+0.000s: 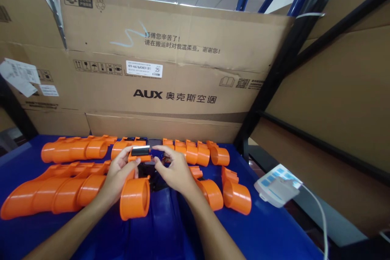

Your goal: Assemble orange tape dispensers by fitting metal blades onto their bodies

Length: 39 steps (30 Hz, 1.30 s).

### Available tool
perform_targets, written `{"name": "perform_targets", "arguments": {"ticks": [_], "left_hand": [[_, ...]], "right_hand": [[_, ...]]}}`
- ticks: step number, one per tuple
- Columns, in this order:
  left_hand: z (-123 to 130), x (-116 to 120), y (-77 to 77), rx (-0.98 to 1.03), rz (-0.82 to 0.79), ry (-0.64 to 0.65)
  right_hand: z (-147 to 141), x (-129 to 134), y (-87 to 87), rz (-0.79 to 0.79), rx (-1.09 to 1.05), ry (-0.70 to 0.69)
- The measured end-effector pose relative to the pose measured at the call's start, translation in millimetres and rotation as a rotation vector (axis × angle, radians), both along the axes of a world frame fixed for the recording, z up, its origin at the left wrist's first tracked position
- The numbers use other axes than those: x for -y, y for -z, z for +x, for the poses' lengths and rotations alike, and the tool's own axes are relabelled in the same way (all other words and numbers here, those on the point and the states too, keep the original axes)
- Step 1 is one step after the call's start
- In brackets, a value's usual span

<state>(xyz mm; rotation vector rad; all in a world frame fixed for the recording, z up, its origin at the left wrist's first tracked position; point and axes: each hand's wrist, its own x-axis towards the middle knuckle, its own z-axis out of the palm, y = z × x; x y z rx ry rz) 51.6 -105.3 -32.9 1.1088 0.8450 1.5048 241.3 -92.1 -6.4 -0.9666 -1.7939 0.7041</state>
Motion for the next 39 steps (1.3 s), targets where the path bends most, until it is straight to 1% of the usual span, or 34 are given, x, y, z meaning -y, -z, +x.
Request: {"name": "perform_targets", "arguments": {"ticks": [4,6,8,10,16,19,21,24,27,33,39], "left_hand": [[-1,-2,2.7,-0.026,0.016,-0.006],[-1,-1,3.1,-0.034,0.026,-0.004],[-1,0,2.3,-0.044,0.03,0.001],[0,2,0.6,-0.053,0.025,0.001],[2,5,-2.4,-0.073,0.014,0.021],[1,4,-2.1,-0.079,0.026,0.013],[1,4,-1.6,-0.081,0.035,0.002],[0,3,-0.3,-0.092,0.042,0.005],[1,3,1.6,-0.098,0.054,0.012],[2,5,3.5,-0.102,0.076,0.014],[1,5,2.4,-0.085,0.079,0.03]], "right_hand": [[-2,-4,2.3,-0.04,-0.185,0.002],[-2,-5,0.6,-0.019,-0.251,0.047],[-2,-4,-1.9,0.028,-0.253,0.098],[-2,-2,-3.9,0.042,-0.223,0.11],[-4,9,0.9,-0.094,-0.248,0.079],[-7,13,3.1,-0.054,-0.165,0.072],[-9,16,2.4,0.015,-0.049,0.079],[-11,21,0.0,0.122,0.121,0.124],[-11,24,-1.0,0.193,0.211,0.15],[-7,22,1.4,0.255,0.282,0.111],[-8,21,4.6,0.321,0.272,0.076]]}}
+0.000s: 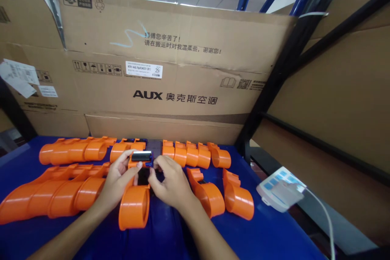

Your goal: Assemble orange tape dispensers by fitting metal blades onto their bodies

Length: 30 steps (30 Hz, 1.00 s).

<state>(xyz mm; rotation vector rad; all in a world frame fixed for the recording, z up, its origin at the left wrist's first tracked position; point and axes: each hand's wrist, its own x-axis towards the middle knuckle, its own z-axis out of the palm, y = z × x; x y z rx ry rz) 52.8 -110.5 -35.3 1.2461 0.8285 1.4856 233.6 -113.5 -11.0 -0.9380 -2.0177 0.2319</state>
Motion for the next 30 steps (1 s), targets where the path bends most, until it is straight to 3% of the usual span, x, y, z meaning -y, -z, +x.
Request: {"name": "perform_targets", "arguments": {"ticks": [8,11,15,19,21,25,30], "left_hand": [[-1,1,-2.7,0.046,-0.037,0.022],[-2,2,-4.4,0.097,-0.106,0.072],[-3,5,-6.2,0.116,-0.154,0.226],[-1,11,-8.6,0.155,-0.181,0.432],[0,16,-9.5,0.194,-0.207,0.503],[-2,21,-8.2,0.259,-0.22,0.583],[-6,5,-2.0,0.159,-0.147,0.417]], "right_hand": [[3,3,-8.2,-0.044,-0.027,-0.064],[6,5,-12.8,-0.117,-0.173,-0.153],[4,6,-16.4,-0.3,-0.492,-0.225],[2,7,-18.1,-0.589,-0.56,-0.429],[2,7,-17.1,-0.632,-0.584,-0.47],[-2,5,-11.7,-0.504,-0.569,-0.344],[-14,6,-6.7,-0.44,-0.536,-0.23]]}}
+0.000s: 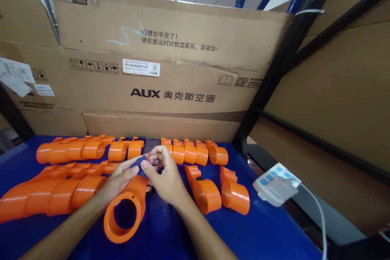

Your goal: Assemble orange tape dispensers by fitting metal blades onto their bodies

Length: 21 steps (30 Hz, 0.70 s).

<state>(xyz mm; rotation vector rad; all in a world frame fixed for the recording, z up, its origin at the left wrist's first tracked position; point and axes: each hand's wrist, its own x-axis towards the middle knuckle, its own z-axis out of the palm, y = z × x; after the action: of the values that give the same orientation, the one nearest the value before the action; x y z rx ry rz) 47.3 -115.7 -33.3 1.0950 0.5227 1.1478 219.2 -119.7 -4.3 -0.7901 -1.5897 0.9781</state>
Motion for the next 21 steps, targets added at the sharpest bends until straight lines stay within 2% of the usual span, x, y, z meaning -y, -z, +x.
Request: {"name": "perform_targets", "arguments": {"ticks": [4,8,10,13,17,21], "left_hand": [[-1,-10,3.2,-0.06,0.038,-0.089],[-4,-7,-0.5,0.016,-0.096,-0.04],[-10,-5,-4.7,0.114,-0.156,-0.032],[-21,-7,-11.3,0.272,-0.157,-0.101],[-25,-6,-17.0,0.328,-0.16,-0.15],[-18,1,-19.9,0.315,-0.156,-0.184]], "right_hand": [[-4,1,0.7,-0.001,-0.011,-0.024],[3,-4,0.9,0.008,0.063,0.035],[9,-7,0.1,0.04,0.175,0.131],[16,-7,-1.9,0.136,0.504,0.226],[15,3,-3.3,0.2,0.827,0.143],[8,9,-1.3,0.229,0.923,0.041]]}}
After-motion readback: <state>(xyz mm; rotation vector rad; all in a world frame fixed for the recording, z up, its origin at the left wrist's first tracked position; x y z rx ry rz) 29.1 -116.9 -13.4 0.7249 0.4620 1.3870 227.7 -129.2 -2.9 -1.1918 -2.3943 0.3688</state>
